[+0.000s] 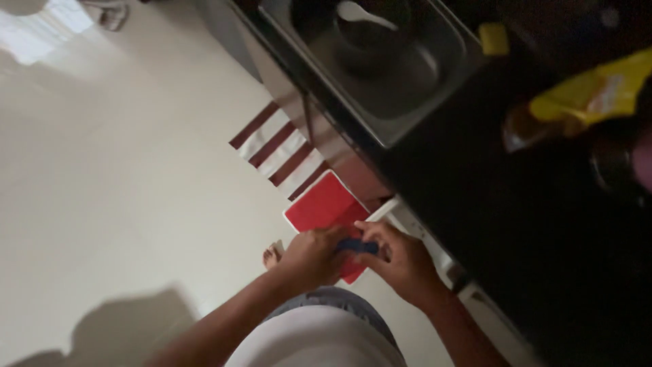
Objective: Preparing a sandwich by adding chocolate sprinkles to a slice of bread.
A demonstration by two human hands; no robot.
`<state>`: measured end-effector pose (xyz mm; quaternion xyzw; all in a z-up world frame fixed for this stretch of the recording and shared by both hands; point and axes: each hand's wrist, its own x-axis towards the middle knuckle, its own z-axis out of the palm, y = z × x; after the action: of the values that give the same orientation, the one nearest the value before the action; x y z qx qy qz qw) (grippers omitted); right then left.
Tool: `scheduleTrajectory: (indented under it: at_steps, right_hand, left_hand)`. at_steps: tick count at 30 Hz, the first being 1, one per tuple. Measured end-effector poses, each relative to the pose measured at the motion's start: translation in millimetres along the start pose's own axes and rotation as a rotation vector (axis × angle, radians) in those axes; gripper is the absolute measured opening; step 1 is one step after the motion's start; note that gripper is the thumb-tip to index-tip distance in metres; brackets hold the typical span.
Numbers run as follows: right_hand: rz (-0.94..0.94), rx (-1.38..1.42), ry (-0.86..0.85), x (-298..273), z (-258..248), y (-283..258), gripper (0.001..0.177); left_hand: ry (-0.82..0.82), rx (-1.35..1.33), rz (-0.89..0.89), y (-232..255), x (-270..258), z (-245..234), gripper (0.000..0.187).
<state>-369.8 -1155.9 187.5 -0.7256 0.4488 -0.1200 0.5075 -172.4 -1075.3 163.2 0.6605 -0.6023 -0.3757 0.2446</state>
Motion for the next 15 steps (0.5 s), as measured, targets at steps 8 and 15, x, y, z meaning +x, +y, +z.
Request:
scheduleTrajectory:
  at_steps: [8,15]
  right_hand:
    - [-0.456,-0.301,-0.221,44,31,-71,0.047]
    - [-0.070,-0.249,-0.484,79,90,-151,0.062]
  left_hand:
    - [0.249,-0.225,0.106,-21,-42,-43,0.027]
    - [0.480,-0.376,-0.146,-52,-78,-93,0.015]
